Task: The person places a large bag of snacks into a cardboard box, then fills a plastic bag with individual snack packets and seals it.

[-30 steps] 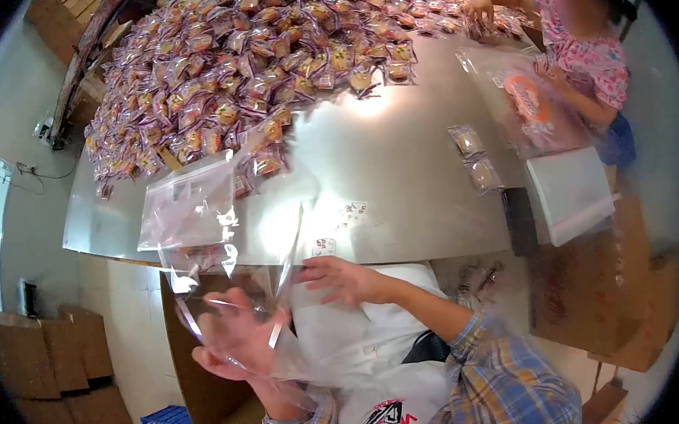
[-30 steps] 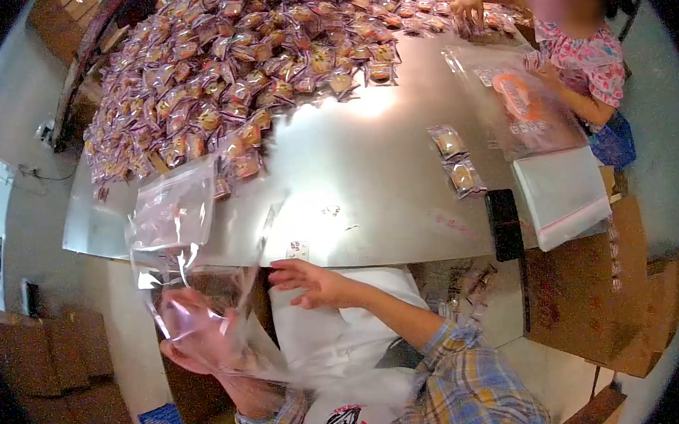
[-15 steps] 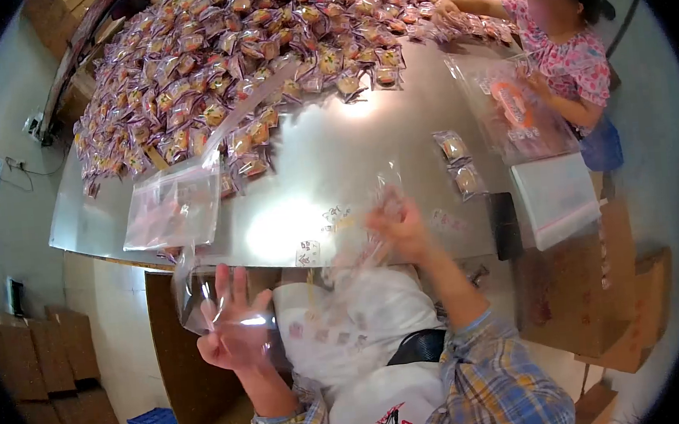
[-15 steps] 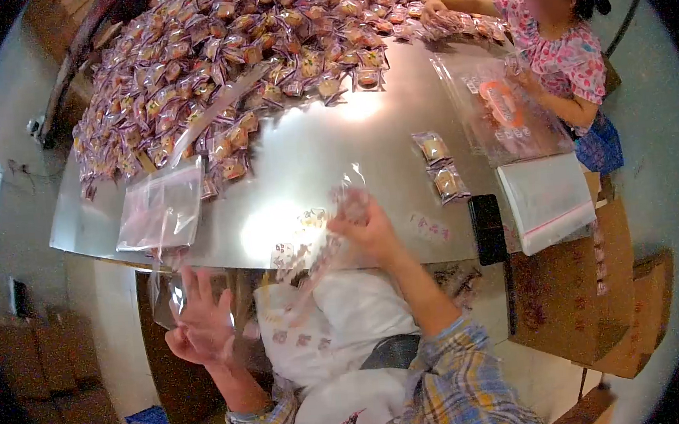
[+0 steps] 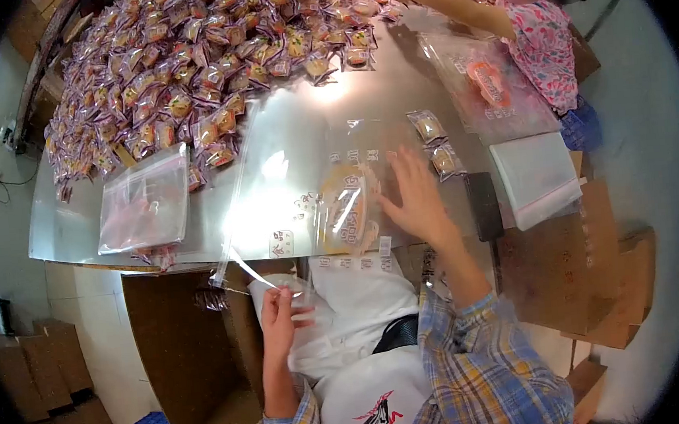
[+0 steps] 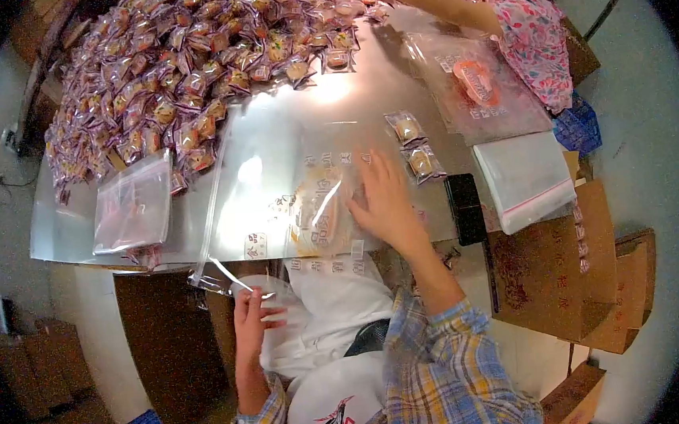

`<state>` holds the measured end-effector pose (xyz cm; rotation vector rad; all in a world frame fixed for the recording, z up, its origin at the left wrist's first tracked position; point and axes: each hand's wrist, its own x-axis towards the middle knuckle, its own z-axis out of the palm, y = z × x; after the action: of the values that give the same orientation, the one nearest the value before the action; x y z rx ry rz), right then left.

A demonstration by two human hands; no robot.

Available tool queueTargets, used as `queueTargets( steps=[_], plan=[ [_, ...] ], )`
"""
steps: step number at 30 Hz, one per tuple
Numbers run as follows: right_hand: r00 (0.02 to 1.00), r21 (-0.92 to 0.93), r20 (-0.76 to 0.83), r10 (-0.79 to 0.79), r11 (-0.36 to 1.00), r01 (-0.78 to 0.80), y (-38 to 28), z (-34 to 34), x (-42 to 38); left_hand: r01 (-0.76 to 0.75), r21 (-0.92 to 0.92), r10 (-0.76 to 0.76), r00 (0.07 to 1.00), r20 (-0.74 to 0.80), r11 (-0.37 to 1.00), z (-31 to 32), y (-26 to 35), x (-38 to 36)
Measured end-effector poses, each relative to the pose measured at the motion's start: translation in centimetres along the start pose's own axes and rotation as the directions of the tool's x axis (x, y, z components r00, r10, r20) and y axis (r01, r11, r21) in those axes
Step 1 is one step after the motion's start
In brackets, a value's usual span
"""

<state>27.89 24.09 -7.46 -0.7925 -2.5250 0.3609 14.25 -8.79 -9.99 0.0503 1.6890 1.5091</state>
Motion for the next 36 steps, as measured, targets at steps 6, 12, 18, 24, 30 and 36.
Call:
queueTargets(
  steps=[6,12,18,24,30,36],
  plan=[
    [0.991,0.073,0.088,0.101,0.992,-0.108,0.7,2.4,-8.3,-0.019,0.482,-0.146,0.942,0.303,0.876,-2.5,6.0,-1.5],
    [0.992,0.018,0.127,-0.004,1.000,0.002,0.0,3.7,-8.9,-0.543,0.659,0.580,0.791,0.195,0.520,0.3,6.0,4.0],
    [0.967,-0.120,0.243,0.076,0.992,-0.047,-0.4,0.7,-5.4,-0.455,0.874,0.572,0.768,0.288,0.172,1.8,3.9,4.5],
    [0.973,-0.063,0.210,0.098,0.994,-0.086,1.1,2.7,-3.2,-0.504,0.724,0.711,0.703,0.026,0.471,-1.3,2.7,3.1],
    [0.928,0.026,0.372,0.010,0.999,-0.021,1.4,2.6,-0.6,-0.315,0.375,0.446,0.826,-0.345,0.872,-5.9,-0.9,5.4],
    [0.950,-0.021,0.295,-0.099,0.994,0.110,2.0,2.7,0.7,-0.189,0.369,0.288,0.929,-0.232,0.910,-4.8,-3.0,6.9]
  ],
)
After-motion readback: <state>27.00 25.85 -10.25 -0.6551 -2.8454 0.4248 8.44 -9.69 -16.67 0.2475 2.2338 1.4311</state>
